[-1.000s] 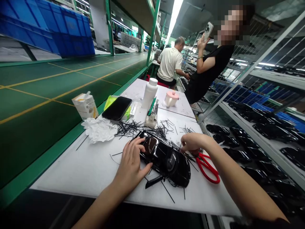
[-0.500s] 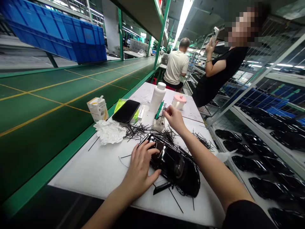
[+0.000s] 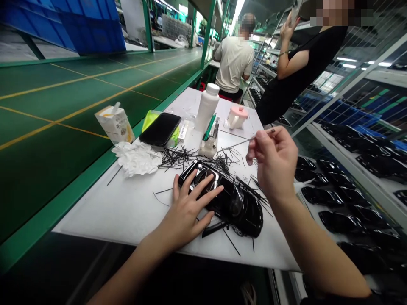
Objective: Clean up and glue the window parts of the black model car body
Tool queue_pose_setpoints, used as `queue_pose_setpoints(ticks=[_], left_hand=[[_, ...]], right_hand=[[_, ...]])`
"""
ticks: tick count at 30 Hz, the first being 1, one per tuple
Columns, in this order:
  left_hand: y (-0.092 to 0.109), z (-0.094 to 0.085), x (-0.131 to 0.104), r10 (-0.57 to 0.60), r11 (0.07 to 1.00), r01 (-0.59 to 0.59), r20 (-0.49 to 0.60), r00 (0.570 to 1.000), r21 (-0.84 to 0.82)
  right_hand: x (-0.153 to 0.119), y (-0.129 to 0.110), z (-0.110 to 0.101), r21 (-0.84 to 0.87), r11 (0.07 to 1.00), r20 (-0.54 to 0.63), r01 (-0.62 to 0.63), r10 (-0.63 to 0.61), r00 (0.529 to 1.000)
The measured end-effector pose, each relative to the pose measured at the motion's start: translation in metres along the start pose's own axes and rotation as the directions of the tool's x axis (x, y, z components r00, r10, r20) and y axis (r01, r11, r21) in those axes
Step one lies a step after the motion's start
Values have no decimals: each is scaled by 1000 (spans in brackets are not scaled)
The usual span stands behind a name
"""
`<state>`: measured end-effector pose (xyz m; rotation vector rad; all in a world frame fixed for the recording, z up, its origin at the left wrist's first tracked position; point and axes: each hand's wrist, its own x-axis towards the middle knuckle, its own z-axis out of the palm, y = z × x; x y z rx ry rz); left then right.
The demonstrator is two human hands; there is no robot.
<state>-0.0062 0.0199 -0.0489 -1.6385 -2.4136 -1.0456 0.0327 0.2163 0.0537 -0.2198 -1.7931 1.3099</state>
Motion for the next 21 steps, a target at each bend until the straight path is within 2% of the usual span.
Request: queue_pose_setpoints(ticks=[4,8,12,16,21], left_hand=[[0,1,1,-1,1000,1,29,1000,-5],[0,1,1,-8,1000,8,56,998,0],[0,0,2,-23,1000,22,81,996,7],[0,-1,2,-29,1000,28,87,996,11],[1,0,3,-30,1000,30,85,996,2]], right_hand=[[-54,-15,-13,58,991,-59,-120,123,991],[-94,-9,-21,40,985,-119,-166,169,978],[-114,1,-25,-53,996,-97,-68,63,993],[-124,6,-25,-202,977,21,68,-65,998],[-132,15,-26,-336,934,160,120,-69,985]])
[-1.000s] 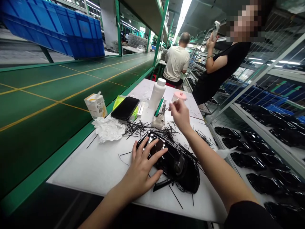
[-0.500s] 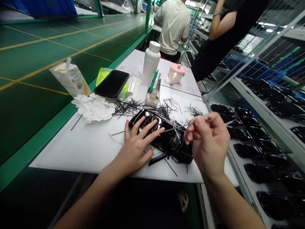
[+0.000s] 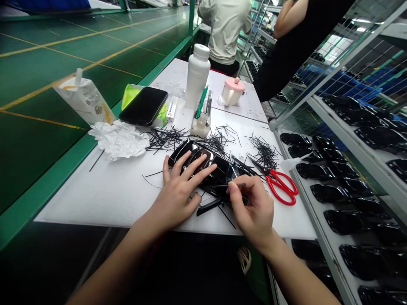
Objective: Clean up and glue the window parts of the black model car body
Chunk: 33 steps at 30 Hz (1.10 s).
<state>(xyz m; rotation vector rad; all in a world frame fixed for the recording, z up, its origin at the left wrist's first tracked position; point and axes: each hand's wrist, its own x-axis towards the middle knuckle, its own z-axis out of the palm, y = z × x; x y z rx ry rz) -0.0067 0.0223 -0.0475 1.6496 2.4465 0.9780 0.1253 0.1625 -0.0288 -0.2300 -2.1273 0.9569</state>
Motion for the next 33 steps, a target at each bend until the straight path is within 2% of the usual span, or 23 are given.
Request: queue_pose_setpoints(ticks=[13,18,21,23,25,27,30,33], left_hand=[[-1,1,1,-4,999,4,-17,1000,-38],[-5,-11,-8,-62,980,52,-46,997,-194],[-8,-21,-24,-105,931,97,-5,994,-351],[-8,-25,-35,-112,902,142,97,989,-408],[-6,-23,-41,-85,920,156,205,975,-360],[-3,-18,-43,-86,961,148,257,963,-235],[0,-9,-41,-138,984,160,239,961,-74],[-1,-4,-40,-182,979,195,185,966,-54]], right_hand=[[-3,3,0,-103,994,110,48,-37,993],[11,-12,-6,-81,993,154,90,-77,985],[41,-22,-12,21,992,41,121,-122,992],[72,-21,-8,15,985,-29,172,-172,985],[109,-9,4,-55,985,-8,166,-167,986],[144,12,23,-60,988,26,141,-140,990],[181,45,55,-93,992,48,87,-83,995],[195,62,73,-135,990,127,40,-23,992]])
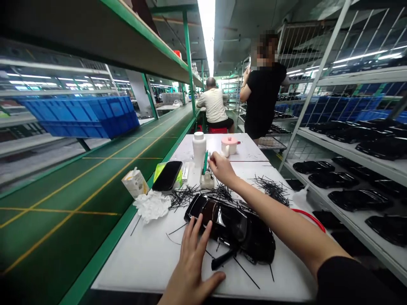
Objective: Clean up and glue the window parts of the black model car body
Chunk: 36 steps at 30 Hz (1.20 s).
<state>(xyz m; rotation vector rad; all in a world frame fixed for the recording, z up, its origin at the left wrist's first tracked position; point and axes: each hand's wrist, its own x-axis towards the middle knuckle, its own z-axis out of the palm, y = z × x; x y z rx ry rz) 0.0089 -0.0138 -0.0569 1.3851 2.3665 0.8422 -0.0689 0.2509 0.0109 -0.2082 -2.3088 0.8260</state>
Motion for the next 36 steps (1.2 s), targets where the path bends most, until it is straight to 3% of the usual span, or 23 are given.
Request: queue_pose_setpoints(ticks=[7,11,14,19,23,24,25,27,30,33,36], left_hand=[[1,6,1,-32,996,13,-214,976,-92],[3,4,4,-39,997,26,-168,985,-77],[5,4,3,-43,998,34,-196,980,-47],[12,2,9,-52,998,56,-301,952,6],[19,-5,14,-156,984,179,-529,834,-8],[21,-6,11,-210,975,214,-542,814,-56],[23,-6,7,-273,962,243,-509,816,-126],[29,-2,-4,-386,909,293,-334,860,-297],[38,10,-21,-376,821,288,-89,922,-493],[48,16,-23,-349,753,220,-92,933,-621],[51,7,-13,-383,699,206,-115,916,-685]], right_hand=[[-1,-9,-16,-55,996,92,-67,72,993],[0,-12,-20,-101,993,263,-68,93,960],[-11,-11,-33,-126,991,367,-54,97,925],[-66,-2,-88,-198,975,474,-96,181,861],[-121,3,-119,-250,956,550,-151,269,791],[-132,3,-123,-246,956,556,-161,276,785],[-141,2,-124,-238,956,555,-169,277,784],[-154,-1,-125,-217,959,541,-183,274,795],[-171,-7,-124,-187,960,504,-208,275,819],[-195,-14,-125,-100,967,462,-234,254,850],[-225,-26,-128,25,974,403,-223,195,894]])
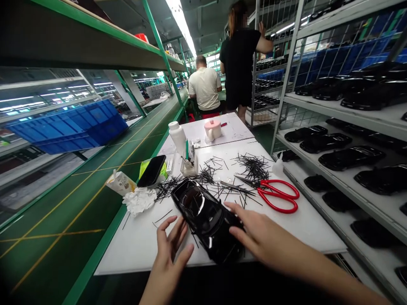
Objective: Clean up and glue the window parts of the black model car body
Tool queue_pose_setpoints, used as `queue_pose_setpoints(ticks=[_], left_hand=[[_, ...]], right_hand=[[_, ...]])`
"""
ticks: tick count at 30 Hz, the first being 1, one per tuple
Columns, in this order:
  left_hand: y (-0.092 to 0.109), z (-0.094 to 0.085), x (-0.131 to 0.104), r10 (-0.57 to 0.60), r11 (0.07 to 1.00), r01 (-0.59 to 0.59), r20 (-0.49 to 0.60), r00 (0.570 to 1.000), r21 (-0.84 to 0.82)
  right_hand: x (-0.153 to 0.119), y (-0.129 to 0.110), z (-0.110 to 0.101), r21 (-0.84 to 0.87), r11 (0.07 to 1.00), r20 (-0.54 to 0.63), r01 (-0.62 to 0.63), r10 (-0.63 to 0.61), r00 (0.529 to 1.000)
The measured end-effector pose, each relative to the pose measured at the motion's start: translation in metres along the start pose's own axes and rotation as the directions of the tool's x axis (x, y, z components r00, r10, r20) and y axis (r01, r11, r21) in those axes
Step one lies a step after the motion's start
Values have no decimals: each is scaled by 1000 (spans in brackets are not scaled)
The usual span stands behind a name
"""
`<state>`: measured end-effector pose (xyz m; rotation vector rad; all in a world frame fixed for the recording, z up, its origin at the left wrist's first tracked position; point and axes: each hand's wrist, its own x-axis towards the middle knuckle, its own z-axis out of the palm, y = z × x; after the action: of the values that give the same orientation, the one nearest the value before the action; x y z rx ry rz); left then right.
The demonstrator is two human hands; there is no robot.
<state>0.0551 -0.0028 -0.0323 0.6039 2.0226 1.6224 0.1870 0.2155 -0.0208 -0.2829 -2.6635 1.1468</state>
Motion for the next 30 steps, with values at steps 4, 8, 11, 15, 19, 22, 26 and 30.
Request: queue_pose_setpoints(ticks=[4,8,11,15,19,22,26,30], left_hand=[[13,-11,27,-15,999,15,22,1000,-31],[23,-21,66,-1,997,-5,64,998,82],[33,-26,88,39,979,-65,133,990,191],[35,-31,70,98,907,-154,158,983,392],[3,-24,17,318,661,-266,60,946,702],[-26,-14,-4,396,612,-239,-30,918,754],[-41,-7,-4,395,667,-153,-171,903,730],[-40,-8,-3,388,676,-155,-169,906,721]], right_hand=[[-28,-21,10,158,987,78,13,-25,997],[-26,-53,16,275,959,322,-65,-28,946],[-13,-64,19,312,946,446,-85,-67,893],[11,-37,15,129,988,167,83,-104,980],[42,16,0,-529,847,-153,-59,-27,988],[64,37,-3,-619,783,-108,-59,-10,994],[75,40,-1,-679,731,-97,-67,2,995],[62,38,-9,-673,729,-182,-127,3,983]])
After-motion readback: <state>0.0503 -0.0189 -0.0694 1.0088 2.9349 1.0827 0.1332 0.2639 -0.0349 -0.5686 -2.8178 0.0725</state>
